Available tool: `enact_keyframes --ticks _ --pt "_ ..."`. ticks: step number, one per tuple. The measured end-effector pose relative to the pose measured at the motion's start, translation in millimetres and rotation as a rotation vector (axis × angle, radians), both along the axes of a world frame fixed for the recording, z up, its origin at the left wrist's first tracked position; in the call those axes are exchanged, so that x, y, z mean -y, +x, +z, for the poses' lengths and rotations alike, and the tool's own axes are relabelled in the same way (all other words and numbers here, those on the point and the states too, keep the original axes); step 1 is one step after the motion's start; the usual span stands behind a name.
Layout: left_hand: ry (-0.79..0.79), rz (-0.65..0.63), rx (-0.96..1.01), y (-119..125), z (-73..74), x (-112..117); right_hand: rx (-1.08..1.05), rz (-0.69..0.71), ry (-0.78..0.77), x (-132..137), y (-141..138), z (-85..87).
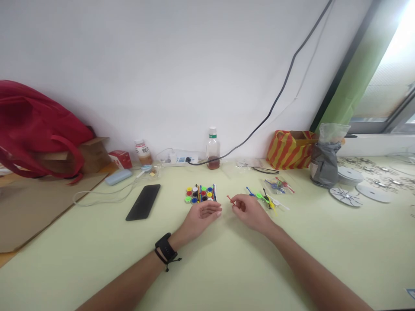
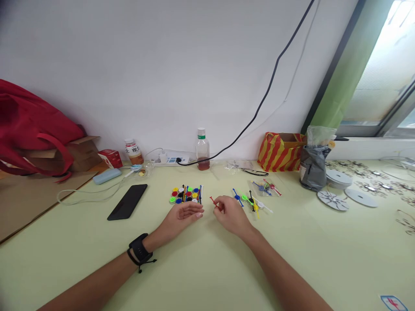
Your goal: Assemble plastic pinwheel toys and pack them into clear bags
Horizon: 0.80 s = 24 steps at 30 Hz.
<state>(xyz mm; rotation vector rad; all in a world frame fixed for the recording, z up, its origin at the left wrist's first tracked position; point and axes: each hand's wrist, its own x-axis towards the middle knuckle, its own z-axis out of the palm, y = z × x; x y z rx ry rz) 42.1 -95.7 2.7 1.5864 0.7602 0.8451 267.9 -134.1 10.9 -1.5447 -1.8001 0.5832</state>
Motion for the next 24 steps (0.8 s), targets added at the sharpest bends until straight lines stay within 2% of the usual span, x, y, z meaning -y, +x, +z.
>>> enact_keyframes --ticks 2,4,6,8,11,14,16,19,24 --pt "0.011 0.010 -0.015 0 -1.8 -1 0.249 -0.113 -0.037 -1 9 1.2" --pt "0.022 0.014 -0.027 0 -2.7 -2 0.395 -0.170 -0.105 -1 16 3.1" --pt "0.036 0.020 -0.043 0 -2.5 -3 0.476 -0.215 -0.124 -3 23 5.9" --pt "0.050 0.025 -0.070 -1 -1.3 -3 0.545 -0.293 -0.074 -5 29 9.3" --pt "0.071 0.036 -0.097 -1 1.2 -3 0.615 -0.494 0.030 -7 46 13.4" --pt "0.077 0.035 -0.101 -2 2.9 -3 0.644 -0.662 -0.016 -4 68 12.5" --pt "0.083 0.030 -0.105 -2 2.9 -3 0.616 -0.658 -0.130 -1 79 9.0" --pt "0.096 0.027 -0.111 -2 1.3 -3 0.536 -0.529 -0.255 4 80 3.2" --pt "0.116 0.013 -0.121 -2 0.0 -1 0.531 -0.409 -0.201 3 51 -1.2"
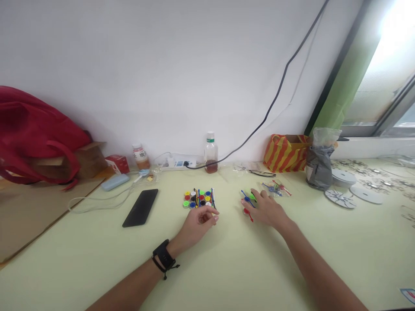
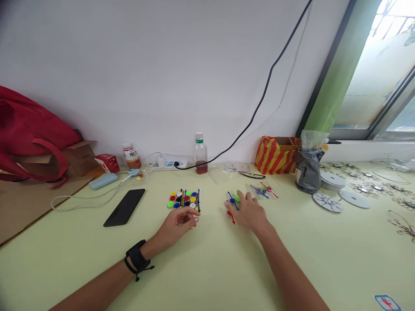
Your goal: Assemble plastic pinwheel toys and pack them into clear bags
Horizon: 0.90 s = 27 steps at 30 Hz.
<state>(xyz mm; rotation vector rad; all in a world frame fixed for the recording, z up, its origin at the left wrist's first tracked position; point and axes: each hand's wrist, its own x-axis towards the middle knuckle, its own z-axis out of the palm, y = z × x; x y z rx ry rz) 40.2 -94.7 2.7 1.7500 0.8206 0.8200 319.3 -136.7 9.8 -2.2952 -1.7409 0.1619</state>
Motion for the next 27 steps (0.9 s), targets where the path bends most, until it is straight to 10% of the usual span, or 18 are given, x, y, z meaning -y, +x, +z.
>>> enact_keyframes --ticks 18,27 --pt "0.127 -0.002 -0.100 2 6.4 6 0.130 0.445 0.027 42 -19 17.5" --pt "0.264 -0.327 -0.410 2 96.2 -29 0.114 0.191 0.089 -58 29 45.0"
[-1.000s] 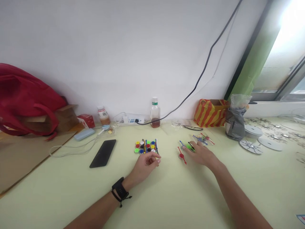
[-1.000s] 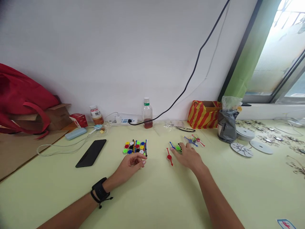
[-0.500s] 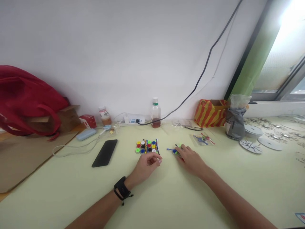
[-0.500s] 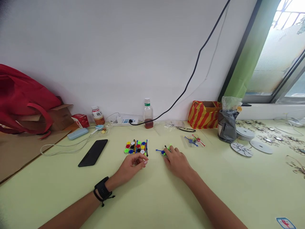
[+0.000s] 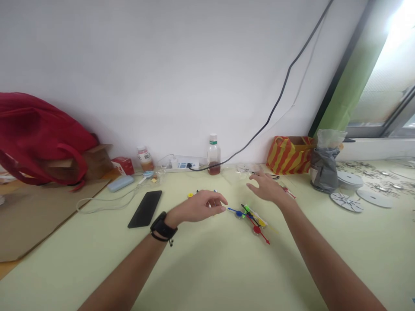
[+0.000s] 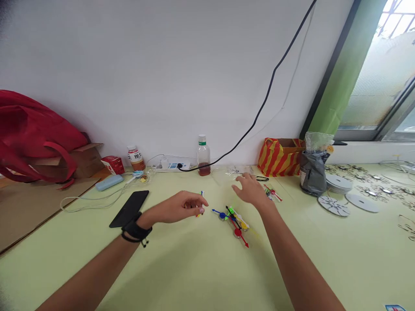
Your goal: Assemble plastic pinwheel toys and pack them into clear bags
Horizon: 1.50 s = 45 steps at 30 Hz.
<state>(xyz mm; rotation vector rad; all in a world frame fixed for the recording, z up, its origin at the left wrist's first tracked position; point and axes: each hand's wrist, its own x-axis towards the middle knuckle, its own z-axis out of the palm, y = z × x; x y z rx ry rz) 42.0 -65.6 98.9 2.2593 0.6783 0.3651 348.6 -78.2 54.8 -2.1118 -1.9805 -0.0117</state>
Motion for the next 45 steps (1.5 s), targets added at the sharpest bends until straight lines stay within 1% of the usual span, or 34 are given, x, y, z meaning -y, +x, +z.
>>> enact_keyframes --ticks 1,2,3,5,8,10,11,13,15,18,20,21,22,24,26,28,30,32,34,36,38,39,41,42,43,44,45 --pt "0.011 -0.069 -0.070 -1 11.7 -6 -0.003 -0.074 -0.016 -14 7 -4.1" --pt "0.046 -0.107 -0.120 -3 22.1 -11 -0.001 -0.134 -0.024 -25 13 -9.7" --pt "0.080 -0.121 -0.162 -4 30.7 -15 -0.001 -0.159 -0.027 -35 18 -16.5" --pt "0.124 -0.050 -0.209 -9 42.5 -22 -0.001 -0.172 -0.025 -47 24 -31.4" --pt "0.153 0.060 -0.250 -18 49.1 -27 0.000 -0.142 0.011 -56 27 -49.3" --pt "0.164 0.095 -0.238 -26 49.4 -31 0.001 -0.120 0.059 -60 31 -53.8" --pt "0.164 0.106 -0.222 -31 49.1 -33 0.001 -0.111 0.089 -62 33 -53.2" --pt "0.142 0.112 -0.198 -39 48.7 -37 0.001 -0.101 0.159 -65 40 -46.1" --pt "0.134 0.124 -0.173 -44 49.2 -40 -0.036 -0.104 0.297 -64 49 -31.9" --pt "0.143 0.124 -0.141 -47 51.5 -41 -0.218 -0.081 0.662 -55 57 0.2" --pt "0.166 0.114 -0.130 -44 52.6 -40 -0.347 -0.048 0.802 -41 56 24.7" --pt "0.187 0.117 -0.120 -42 52.7 -40 -0.411 -0.029 0.818 -33 52 36.2" --pt "0.212 0.131 -0.102 -39 52.5 -39 -0.468 0.006 0.799 -24 47 46.4" --pt "0.274 0.182 -0.038 -31 50.8 -38 -0.585 0.133 0.679 -5 34 61.7" --pt "0.330 0.226 0.050 -22 47.8 -36 -0.704 0.297 0.495 12 18 69.9" --pt "0.348 0.223 0.127 -11 43.6 -32 -0.805 0.429 0.318 23 2 74.5" --pt "0.308 0.184 0.173 0 38.7 -28 -0.836 0.513 0.177 27 -13 80.1" --pt "0.239 0.158 0.204 9 33.7 -23 -0.808 0.579 0.098 27 -26 89.2" --pt "0.164 0.137 0.221 16 29.6 -18 -0.777 0.652 0.064 24 -39 100.2" --pt "0.109 0.107 0.233 19 26.9 -16 -0.757 0.710 0.071 22 -50 108.6" --pt "0.077 0.103 0.257 19 25.1 -17 -0.745 0.704 0.145 19 -59 110.8" --pt "0.060 0.120 0.284 18 24.1 -20 -0.740 0.666 0.203 17 -61 109.3" --pt "0.015 0.197 0.383 13 21.6 -30 -0.742 0.529 0.315 12 -63 102.1" --pt "-0.015 0.252 0.453 11 19.9 -36 -0.755 0.452 0.336 9 -62 97.3" --pt "-0.044 0.317 0.533 9 17.9 -43 -0.783 0.387 0.321 5 -61 92.1" --pt "-0.077 0.387 0.623 7 15.7 -49 -0.826 0.347 0.266 2 -60 86.9" --pt "-0.117 0.448 0.708 6 13.4 -54 -0.888 0.335 0.187 -2 -59 82.0"
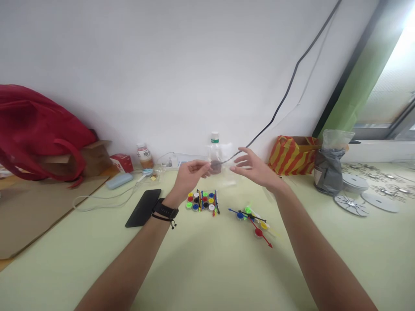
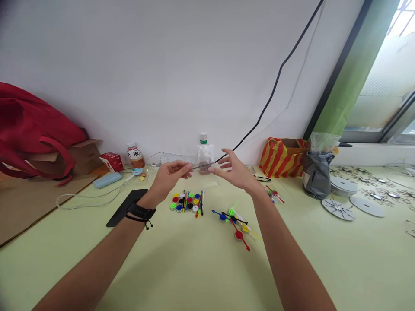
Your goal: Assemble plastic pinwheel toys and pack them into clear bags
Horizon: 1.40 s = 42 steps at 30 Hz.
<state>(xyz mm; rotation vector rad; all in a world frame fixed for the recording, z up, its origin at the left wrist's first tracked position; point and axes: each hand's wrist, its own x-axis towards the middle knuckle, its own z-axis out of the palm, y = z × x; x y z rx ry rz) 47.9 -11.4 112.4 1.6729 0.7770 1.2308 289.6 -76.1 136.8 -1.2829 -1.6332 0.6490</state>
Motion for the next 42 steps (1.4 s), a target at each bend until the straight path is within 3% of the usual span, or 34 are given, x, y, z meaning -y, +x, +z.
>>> enact_keyframes --ticks 3,7,14,18,25,30,36,42 --pt "-0.107 0.043 0.201 -1 -5.6 -10 -0.182 0.188 -0.185 -10 -1 -12.3" --pt "-0.196 -0.084 0.233 -2 -7.0 -9 -0.254 0.250 -0.157 -19 -6 -20.7" --pt "-0.185 -0.051 0.039 -13 -1.8 -13 0.061 0.218 -0.066 -16 -4 -16.8" --pt "-0.170 -0.082 0.025 -15 0.5 -14 -0.036 0.132 -0.067 -17 -9 -21.1" --pt "-0.165 -0.153 -0.049 -22 3.2 -14 -0.143 0.253 -0.080 -21 -13 -32.4" --pt "-0.152 -0.208 -0.186 -41 6.9 -21 -0.274 0.234 -0.073 -21 -2 -28.7" --pt "-0.155 -0.313 -0.373 -50 16.7 -19 -0.174 0.270 -0.052 -19 -2 -23.7" --pt "-0.102 -0.458 -0.526 -32 18.7 -2 -0.106 0.324 -0.049 -16 -13 -23.6"
